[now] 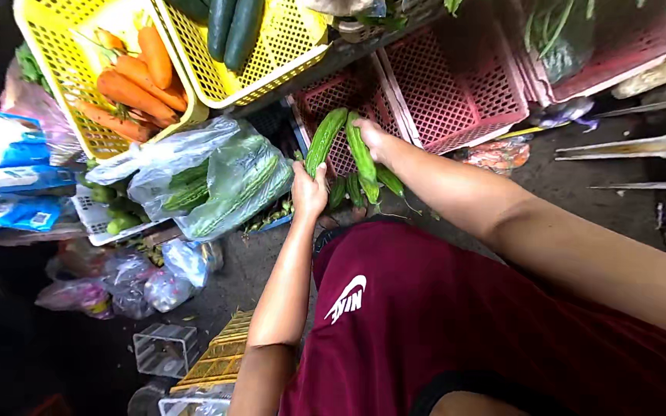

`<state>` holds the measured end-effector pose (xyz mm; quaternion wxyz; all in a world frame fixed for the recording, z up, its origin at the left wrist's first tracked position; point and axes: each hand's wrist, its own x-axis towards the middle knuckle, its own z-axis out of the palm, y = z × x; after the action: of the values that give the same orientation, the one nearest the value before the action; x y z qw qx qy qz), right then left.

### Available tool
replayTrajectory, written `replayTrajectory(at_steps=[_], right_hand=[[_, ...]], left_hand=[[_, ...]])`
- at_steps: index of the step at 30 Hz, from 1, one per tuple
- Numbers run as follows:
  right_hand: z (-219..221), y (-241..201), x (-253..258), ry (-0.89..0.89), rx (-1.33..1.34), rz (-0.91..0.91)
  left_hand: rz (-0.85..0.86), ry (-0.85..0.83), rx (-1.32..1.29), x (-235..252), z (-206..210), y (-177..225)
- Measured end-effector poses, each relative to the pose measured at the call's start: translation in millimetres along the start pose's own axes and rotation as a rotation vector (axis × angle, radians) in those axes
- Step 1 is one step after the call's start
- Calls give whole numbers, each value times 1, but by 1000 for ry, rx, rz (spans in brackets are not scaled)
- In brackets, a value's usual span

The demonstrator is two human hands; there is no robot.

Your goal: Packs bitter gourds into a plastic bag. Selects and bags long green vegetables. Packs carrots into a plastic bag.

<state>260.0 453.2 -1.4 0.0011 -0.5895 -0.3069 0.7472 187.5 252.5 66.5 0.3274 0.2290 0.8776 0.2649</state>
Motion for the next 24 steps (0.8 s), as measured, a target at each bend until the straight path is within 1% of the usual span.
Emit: replayTrajectory(at_steps=[2,4,6,8,10,12,14,16,17,20,24], right_hand=[[-8,6,11,-26,-231,55],[-6,15,15,-64,-432,116],[3,28,19,-48,-673,127],[14,37,25,-66,-938,151],[19,46,31,-112,-1086,180],[18,47,36,-136,-1149,195],[19,44,32,-117,-1302,149],[22,41,24,-95,-1457,74],[22,42,24,-84,-1487,46],[21,48,35,-55,-1463,28],[18,49,49,-92,-1386,55]], left_hand=[[-76,-43,67,5,5,-7],[-170,-133,164,15,15,-10],[-244,-245,302,21,28,-11],[-279,-329,387,21,44,-16],[-282,-372,362,16,54,-24],[-252,-372,344,16,57,-31],[-186,-348,337,16,57,-38],[-176,-348,288,15,59,-44],[-183,-345,255,14,61,-45],[-203,-338,179,13,67,-47],[-198,-284,118,10,68,-52]])
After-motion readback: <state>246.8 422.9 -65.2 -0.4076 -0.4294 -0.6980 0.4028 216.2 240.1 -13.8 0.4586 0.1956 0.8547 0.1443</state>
